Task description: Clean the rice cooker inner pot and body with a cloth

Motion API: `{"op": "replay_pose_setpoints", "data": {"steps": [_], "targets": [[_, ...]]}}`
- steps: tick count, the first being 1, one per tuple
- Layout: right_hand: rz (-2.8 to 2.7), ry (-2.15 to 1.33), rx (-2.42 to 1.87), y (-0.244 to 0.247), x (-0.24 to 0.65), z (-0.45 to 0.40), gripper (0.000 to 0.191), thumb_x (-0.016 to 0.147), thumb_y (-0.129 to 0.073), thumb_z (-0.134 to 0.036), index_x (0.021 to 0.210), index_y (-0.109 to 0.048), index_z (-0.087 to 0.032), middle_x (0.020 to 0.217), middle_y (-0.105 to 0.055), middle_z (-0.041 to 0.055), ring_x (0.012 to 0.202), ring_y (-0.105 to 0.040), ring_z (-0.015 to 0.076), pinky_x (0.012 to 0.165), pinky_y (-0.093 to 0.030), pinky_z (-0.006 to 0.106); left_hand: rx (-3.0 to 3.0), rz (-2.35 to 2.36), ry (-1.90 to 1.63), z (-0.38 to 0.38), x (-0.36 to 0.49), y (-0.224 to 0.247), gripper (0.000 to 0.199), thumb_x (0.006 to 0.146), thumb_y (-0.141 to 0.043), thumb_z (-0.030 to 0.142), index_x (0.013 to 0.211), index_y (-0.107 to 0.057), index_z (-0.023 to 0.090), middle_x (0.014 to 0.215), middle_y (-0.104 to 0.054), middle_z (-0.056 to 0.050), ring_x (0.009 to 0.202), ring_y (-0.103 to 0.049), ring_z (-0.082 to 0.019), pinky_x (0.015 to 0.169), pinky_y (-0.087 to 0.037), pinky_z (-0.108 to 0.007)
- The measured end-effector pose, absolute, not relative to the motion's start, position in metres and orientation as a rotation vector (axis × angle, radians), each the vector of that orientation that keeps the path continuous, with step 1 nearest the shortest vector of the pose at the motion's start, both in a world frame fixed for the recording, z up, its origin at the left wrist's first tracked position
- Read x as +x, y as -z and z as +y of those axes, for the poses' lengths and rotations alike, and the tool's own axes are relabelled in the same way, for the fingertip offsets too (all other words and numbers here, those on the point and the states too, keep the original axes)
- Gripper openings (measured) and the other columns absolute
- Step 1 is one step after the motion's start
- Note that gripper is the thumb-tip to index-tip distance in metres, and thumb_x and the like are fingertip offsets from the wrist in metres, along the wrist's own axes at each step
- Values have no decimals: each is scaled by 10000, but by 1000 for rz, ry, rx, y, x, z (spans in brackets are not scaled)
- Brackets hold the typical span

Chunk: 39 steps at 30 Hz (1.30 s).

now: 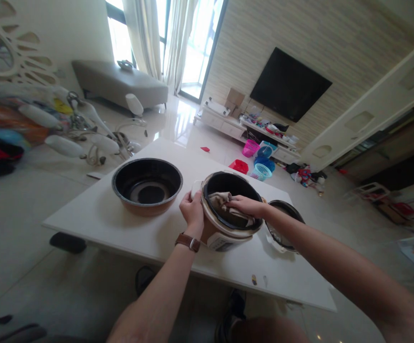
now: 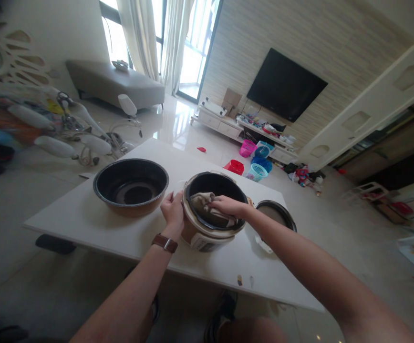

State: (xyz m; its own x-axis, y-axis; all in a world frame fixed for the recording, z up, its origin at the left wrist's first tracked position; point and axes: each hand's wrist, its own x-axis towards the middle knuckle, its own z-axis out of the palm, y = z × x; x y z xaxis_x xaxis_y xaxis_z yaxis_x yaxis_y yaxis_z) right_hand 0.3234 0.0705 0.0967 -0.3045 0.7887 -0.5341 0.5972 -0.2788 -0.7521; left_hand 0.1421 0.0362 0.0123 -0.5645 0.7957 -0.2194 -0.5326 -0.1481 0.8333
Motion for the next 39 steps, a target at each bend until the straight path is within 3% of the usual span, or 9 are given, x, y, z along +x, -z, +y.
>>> {"op": "replay_pose_setpoints", "data": {"steps": [5,12,19,23,29,34,39], "targets": [[-1019,-1706,-1702,-95,288,62,314,956,-616,-395,1138,-731,-167,862,-804,86,759,-756,231,762,-651,381,373,1289,-1863,38,146,-11,270,797,-712,381,885,-745,128,771,-676,-7,692,-529,-131,653,-432,-254],[-1267,-1706,-1589,-84,263,46,245,923,-704,-324,1139,-739,-214,927,-809,33,880,-763,211,944,-618,365,402,1299,-1898,40,148,-7,242,825,-697,388,864,-719,150,806,-695,-22,741,-566,-156,713,-467,-277],[-1529,-1879,-1814,-106,317,47,88,849,-735,-269,902,-767,-207,821,-798,16,776,-751,216,729,-628,311,382,1336,-1885,40,149,-10,227,825,-681,382,839,-703,157,775,-678,-10,716,-551,-152,700,-452,-276],[-1268,-1749,-1849,-119,329,55,182,896,-687,-300,1013,-757,-180,845,-806,61,736,-760,227,684,-642,335,401,1331,-1872,39,147,-10,246,826,-678,395,848,-703,151,754,-657,-1,703,-526,-144,682,-433,-267],[-935,-1614,-1566,-108,276,60,279,1018,-538,-326,1203,-690,-182,865,-802,50,791,-767,202,851,-646,359,386,1304,-1862,39,146,-10,279,810,-691,408,890,-718,141,782,-673,-11,710,-534,-141,686,-442,-265],[-1099,-1564,-1483,-84,239,51,240,1014,-621,-364,1155,-717,-195,965,-817,32,930,-767,181,994,-596,319,350,1255,-1877,41,149,-7,298,807,-688,411,926,-722,140,840,-719,-41,727,-585,-153,711,-481,-279],[-1113,-1603,-1528,-78,236,56,265,961,-717,-383,1105,-735,-160,948,-817,81,885,-773,212,969,-612,349,363,1312,-1880,41,149,-8,289,801,-682,412,895,-717,141,813,-713,-36,716,-584,-155,697,-473,-280]]}}
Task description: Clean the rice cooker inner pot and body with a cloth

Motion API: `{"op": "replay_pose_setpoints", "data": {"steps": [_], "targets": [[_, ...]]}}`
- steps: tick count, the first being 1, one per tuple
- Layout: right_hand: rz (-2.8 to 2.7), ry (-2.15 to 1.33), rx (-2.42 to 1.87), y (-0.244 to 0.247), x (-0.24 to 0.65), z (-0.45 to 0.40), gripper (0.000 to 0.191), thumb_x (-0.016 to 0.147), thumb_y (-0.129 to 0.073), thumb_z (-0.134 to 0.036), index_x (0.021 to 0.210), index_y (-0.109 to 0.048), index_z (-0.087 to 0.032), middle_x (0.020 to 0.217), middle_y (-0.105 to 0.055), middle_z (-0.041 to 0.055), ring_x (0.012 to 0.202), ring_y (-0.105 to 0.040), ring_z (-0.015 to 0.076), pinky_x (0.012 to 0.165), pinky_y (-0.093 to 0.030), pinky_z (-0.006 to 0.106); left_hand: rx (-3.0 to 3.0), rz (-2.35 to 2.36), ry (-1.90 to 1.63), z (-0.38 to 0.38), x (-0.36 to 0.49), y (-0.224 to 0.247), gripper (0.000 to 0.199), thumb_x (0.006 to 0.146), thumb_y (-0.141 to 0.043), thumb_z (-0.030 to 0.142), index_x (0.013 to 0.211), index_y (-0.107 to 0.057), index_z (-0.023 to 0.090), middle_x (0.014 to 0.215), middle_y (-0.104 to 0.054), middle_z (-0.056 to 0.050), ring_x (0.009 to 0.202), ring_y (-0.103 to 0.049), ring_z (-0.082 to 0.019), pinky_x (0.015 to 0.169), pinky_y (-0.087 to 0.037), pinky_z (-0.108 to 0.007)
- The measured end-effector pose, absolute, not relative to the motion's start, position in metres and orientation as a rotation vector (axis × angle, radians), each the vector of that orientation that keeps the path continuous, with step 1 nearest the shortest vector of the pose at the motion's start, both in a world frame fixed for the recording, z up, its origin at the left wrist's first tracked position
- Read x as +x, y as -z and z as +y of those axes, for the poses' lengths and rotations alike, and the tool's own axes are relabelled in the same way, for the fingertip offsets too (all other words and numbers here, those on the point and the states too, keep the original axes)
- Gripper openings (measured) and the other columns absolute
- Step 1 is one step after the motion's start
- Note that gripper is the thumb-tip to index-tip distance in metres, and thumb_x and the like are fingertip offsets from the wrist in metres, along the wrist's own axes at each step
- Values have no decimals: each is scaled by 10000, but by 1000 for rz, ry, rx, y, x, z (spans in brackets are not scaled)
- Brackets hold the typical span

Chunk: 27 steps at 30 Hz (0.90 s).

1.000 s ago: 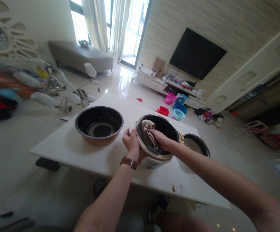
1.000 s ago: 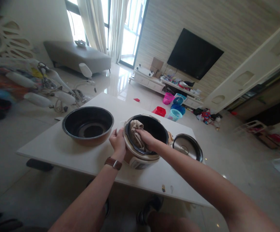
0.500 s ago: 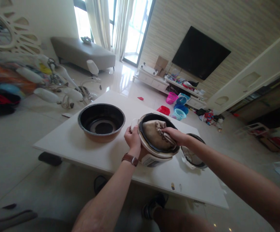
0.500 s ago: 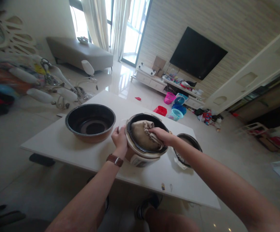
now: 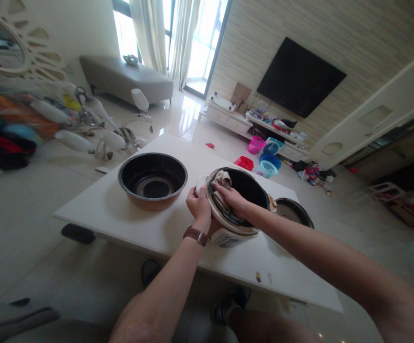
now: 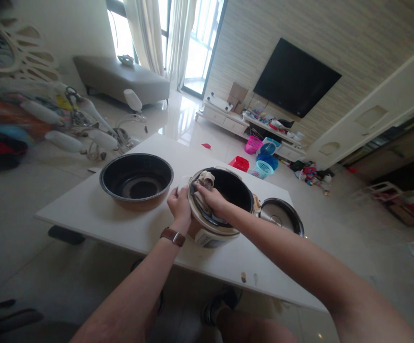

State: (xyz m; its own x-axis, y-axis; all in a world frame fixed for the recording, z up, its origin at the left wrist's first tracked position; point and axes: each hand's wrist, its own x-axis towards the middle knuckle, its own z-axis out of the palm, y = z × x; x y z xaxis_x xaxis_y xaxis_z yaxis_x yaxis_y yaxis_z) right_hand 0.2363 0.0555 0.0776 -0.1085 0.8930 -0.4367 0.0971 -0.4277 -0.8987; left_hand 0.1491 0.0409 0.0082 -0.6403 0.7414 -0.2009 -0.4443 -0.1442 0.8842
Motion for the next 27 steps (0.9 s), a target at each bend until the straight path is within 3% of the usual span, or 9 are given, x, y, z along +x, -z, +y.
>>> {"op": "replay_pose_setpoints", "data": {"steps": [4,8,16,21,24,27], "targets": [[-1097,-1639,-1538,-78,244,54,157,943,-690,-249,1074,-721,-169,927,-814,76,863,-775,206,977,-614,354,371,1332,-1876,41,149,-9,281,802,-676,404,896,-718,143,803,-704,-27,703,-566,-148,696,-464,-280],[-1222,-1723,-1568,-81,270,44,203,918,-701,-238,1115,-720,-193,968,-818,52,891,-782,204,982,-620,353,376,1351,-1875,42,149,-8,263,809,-677,400,882,-714,150,774,-676,-10,695,-550,-145,686,-450,-277],[-1348,-1892,-1872,-137,342,58,141,899,-701,-201,1039,-699,-179,860,-811,61,761,-787,204,768,-677,332,372,1371,-1861,42,149,-9,296,792,-694,426,876,-719,144,694,-594,30,654,-489,-129,644,-399,-266],[-1743,-1358,-1765,-200,356,98,179,917,-684,-270,1078,-699,-194,902,-800,42,804,-756,181,843,-646,331,361,1349,-1855,41,148,-9,326,791,-704,439,921,-732,141,711,-606,25,654,-500,-131,645,-410,-268],[-2359,-823,-1755,-233,350,118,233,908,-705,-357,1022,-740,-157,905,-788,42,827,-716,190,857,-594,311,365,1353,-1860,41,148,-8,332,791,-716,450,916,-732,143,700,-606,25,646,-501,-133,639,-409,-271],[-3005,-247,-1596,-240,336,122,321,903,-684,-309,1183,-753,-168,1041,-802,63,938,-723,221,906,-540,305,370,1338,-1861,42,149,-5,339,795,-714,459,922,-732,145,722,-637,11,658,-524,-139,644,-419,-273]]}}
